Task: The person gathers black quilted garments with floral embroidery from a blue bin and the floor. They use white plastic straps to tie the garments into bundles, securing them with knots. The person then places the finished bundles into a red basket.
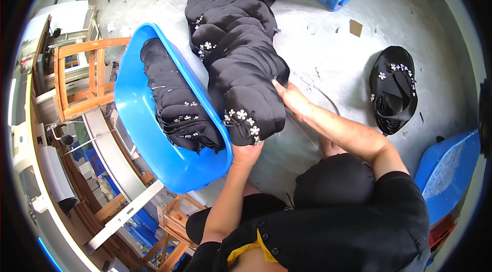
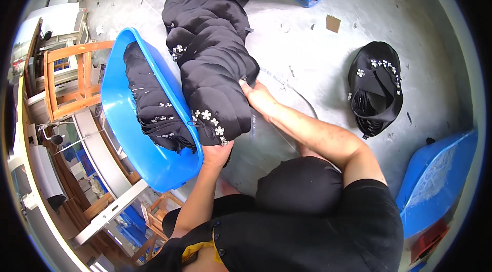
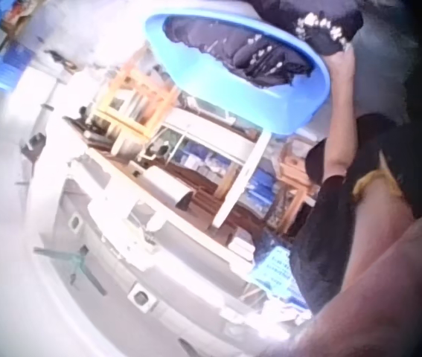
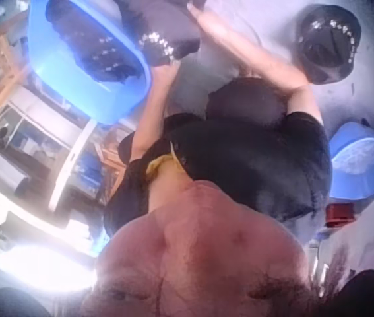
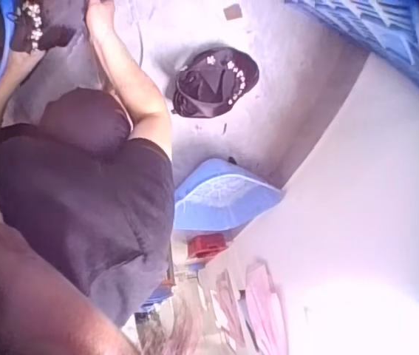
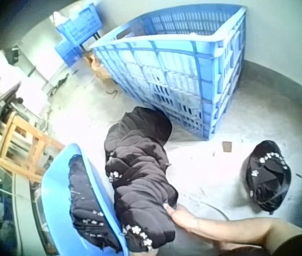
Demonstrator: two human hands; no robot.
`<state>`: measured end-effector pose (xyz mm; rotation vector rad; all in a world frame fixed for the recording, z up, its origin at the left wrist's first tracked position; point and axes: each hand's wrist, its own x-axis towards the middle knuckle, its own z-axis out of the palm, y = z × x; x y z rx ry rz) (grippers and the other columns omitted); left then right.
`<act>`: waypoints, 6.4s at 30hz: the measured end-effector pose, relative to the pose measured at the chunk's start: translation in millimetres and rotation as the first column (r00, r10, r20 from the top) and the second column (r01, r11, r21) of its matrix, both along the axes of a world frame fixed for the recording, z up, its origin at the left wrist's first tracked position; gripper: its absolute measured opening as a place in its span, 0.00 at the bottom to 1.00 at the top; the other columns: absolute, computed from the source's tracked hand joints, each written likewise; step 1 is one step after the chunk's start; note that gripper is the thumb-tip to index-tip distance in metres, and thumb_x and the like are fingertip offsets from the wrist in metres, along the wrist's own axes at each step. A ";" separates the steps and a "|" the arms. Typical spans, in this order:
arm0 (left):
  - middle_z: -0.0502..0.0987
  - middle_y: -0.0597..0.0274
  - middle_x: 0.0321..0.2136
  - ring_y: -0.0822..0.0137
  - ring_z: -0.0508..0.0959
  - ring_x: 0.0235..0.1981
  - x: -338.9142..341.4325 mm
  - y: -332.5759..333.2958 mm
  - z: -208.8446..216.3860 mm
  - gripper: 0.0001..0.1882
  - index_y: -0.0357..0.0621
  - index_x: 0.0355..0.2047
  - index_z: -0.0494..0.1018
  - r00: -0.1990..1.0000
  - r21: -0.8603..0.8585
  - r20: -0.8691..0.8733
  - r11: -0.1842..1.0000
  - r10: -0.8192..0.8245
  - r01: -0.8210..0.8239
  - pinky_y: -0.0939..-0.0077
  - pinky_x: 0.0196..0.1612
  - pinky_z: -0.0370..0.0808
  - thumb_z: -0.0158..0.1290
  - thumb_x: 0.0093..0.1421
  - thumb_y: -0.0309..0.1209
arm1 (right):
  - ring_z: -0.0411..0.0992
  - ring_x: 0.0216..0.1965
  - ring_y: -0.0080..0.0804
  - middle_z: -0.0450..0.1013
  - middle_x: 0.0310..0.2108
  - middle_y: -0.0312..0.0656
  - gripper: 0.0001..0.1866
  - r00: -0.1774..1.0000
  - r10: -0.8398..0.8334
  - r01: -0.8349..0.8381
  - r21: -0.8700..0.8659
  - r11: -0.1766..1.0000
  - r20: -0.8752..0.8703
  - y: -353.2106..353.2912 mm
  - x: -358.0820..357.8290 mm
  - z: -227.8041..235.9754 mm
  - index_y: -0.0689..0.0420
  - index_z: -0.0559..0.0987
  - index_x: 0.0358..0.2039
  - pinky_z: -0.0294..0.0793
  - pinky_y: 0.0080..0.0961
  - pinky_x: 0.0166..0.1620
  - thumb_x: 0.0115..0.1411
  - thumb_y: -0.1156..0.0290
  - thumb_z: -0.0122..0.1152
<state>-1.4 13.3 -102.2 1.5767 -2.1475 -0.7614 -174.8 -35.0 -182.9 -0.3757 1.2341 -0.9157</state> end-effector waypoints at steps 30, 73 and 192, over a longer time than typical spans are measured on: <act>0.72 0.60 0.43 0.66 0.71 0.44 13.3 -29.8 52.0 0.30 0.36 0.48 0.66 0.961 0.696 -0.245 0.713 0.129 0.082 0.72 0.49 0.67 0.61 0.41 0.21 | 0.73 0.32 0.28 0.74 0.34 0.40 0.13 0.772 0.596 -0.557 -0.216 0.802 0.223 -57.3 -7.7 7.5 0.60 0.72 0.41 0.72 0.23 0.29 0.53 0.76 0.52; 0.77 0.66 0.24 0.66 0.71 0.42 -54.5 3.6 44.5 0.12 0.50 0.34 0.74 0.818 0.037 -0.004 0.817 -0.576 0.575 0.61 0.45 0.62 0.50 0.48 0.27 | 0.63 0.45 0.43 0.67 0.40 0.45 0.17 0.045 0.029 -0.456 0.005 0.890 -0.999 30.5 -30.6 -16.8 0.56 0.72 0.41 0.64 0.38 0.43 0.48 0.74 0.50; 0.77 0.49 0.29 0.54 0.77 0.35 -163.9 -23.0 5.4 0.13 0.38 0.35 0.73 0.816 0.343 -0.284 0.741 -0.504 0.577 0.68 0.37 0.72 0.49 0.52 0.33 | 0.71 0.38 0.29 0.73 0.37 0.44 0.26 0.958 -0.283 0.275 0.141 0.951 0.040 117.7 -131.7 144.0 0.64 0.71 0.44 0.69 0.23 0.44 0.46 0.66 0.66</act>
